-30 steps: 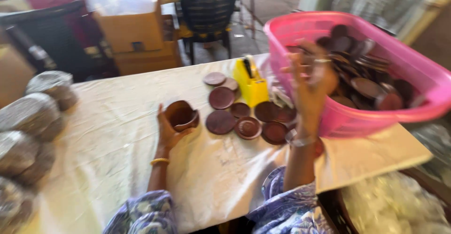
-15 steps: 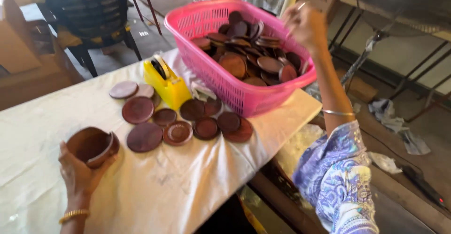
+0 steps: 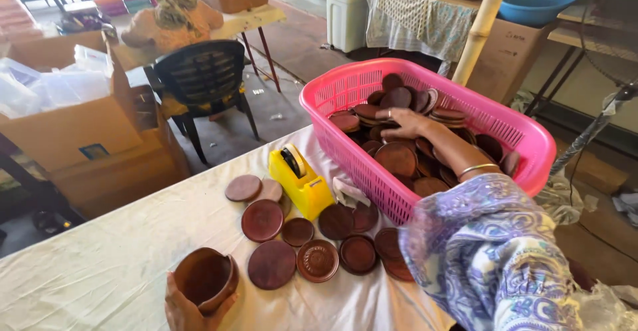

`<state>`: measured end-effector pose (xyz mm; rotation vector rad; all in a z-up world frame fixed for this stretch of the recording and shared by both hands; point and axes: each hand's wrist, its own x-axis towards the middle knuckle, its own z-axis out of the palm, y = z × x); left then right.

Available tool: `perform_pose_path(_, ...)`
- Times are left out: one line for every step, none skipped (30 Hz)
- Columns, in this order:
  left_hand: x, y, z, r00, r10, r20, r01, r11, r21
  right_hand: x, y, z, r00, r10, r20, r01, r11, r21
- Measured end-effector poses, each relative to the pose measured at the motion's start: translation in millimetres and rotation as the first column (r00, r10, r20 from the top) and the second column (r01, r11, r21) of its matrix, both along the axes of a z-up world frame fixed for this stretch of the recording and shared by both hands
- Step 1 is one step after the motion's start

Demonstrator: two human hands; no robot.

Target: Wiping wooden coasters with a cloth and organizing them.

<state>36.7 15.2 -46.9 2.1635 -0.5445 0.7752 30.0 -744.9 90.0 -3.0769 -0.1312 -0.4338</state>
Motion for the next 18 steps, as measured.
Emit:
perform_pose_path(-1, 0, -5, 1.0, 0.018, -0.007, -0.018, 1.0, 0.022, 0, -16, -21, 0.983, 0.176, -0.057, -0.181, 0.979, -0.091)
perform_pose_path(-1, 0, -4, 1.0, 0.018, -0.017, -0.018, 1.0, 0.022, -23, 17, 22, 0.982, 0.177, -0.066, -0.182, 0.979, -0.089)
perform_pose_path(-2, 0, -2, 0.999, 0.023, -0.033, -0.022, 0.999, 0.028, -42, 65, 59, 0.949, -0.228, -0.218, 0.169, 0.95, -0.262)
perform_pose_path(-8, 3, -3, 0.998, 0.028, -0.056, -0.026, 0.999, 0.041, -59, 125, 99, 0.745, -0.605, -0.283, 0.444, 0.765, -0.467)
perform_pose_path(-14, 3, 3, 0.997, 0.03, -0.073, -0.026, 0.999, 0.048, -53, 85, 74, 0.74, -0.602, -0.299, 0.435, 0.768, -0.47)
perform_pose_path(-16, 3, 12, 0.998, 0.005, -0.068, -0.001, 0.999, 0.049, -46, 46, 50, 0.781, -0.557, -0.281, 0.455, 0.817, -0.354)
perform_pose_path(-19, 4, 20, 0.998, -0.02, -0.064, 0.023, 0.998, 0.051, -41, 7, 27, 0.819, -0.515, -0.254, 0.465, 0.854, -0.233)
perform_pose_path(-21, 1, 22, 0.997, -0.021, -0.069, 0.024, 0.999, 0.047, -47, 12, 36, 0.817, -0.517, -0.257, 0.465, 0.853, -0.239)
perform_pose_path(-23, -1, 25, 0.996, -0.027, -0.085, 0.03, 0.999, 0.033, -54, 18, 46, 0.757, -0.601, -0.257, 0.582, 0.798, -0.154)
perform_pose_path(-23, -1, 28, 0.995, -0.032, -0.096, 0.035, 0.999, 0.022, -58, 25, 54, 0.688, -0.675, -0.267, 0.686, 0.725, -0.063)
perform_pose_path(-23, -1, 29, 0.995, -0.032, -0.097, 0.034, 0.999, 0.021, -60, 7, 52, 0.688, -0.674, -0.267, 0.685, 0.725, -0.065)
perform_pose_path(-24, -1, 31, 0.993, -0.023, -0.119, 0.03, 0.998, 0.055, -60, -10, 49, 0.743, -0.606, -0.285, 0.633, 0.774, 0.008)
perform_pose_path(-24, 0, 32, 0.99, -0.014, -0.141, 0.027, 0.996, 0.089, -60, -28, 46, 0.793, -0.532, -0.295, 0.576, 0.813, 0.081)
perform_pose_path(-25, -1, 32, 0.99, -0.012, -0.142, 0.025, 0.996, 0.089, -62, -34, 47, 0.794, -0.531, -0.296, 0.574, 0.815, 0.081)
perform_pose_path(-26, -1, 33, 0.99, -0.012, -0.143, 0.024, 0.996, 0.085, -64, -41, 49, 0.715, -0.563, -0.414, 0.678, 0.702, 0.217)
perform_pose_path(-25, -1, 34, 0.99, -0.011, -0.142, 0.023, 0.997, 0.08, -65, -48, 52, 0.634, -0.56, -0.533, 0.765, 0.555, 0.327)
perform_pose_path(-25, -1, 33, 0.99, -0.009, -0.139, 0.021, 0.997, 0.08, -66, -43, 57, 0.637, -0.558, -0.532, 0.763, 0.557, 0.329)
perform_pose_path(-24, -2, 31, 0.991, -0.01, -0.132, 0.021, 0.997, 0.08, -66, -39, 62, 0.608, -0.561, -0.562, 0.769, 0.592, 0.241)
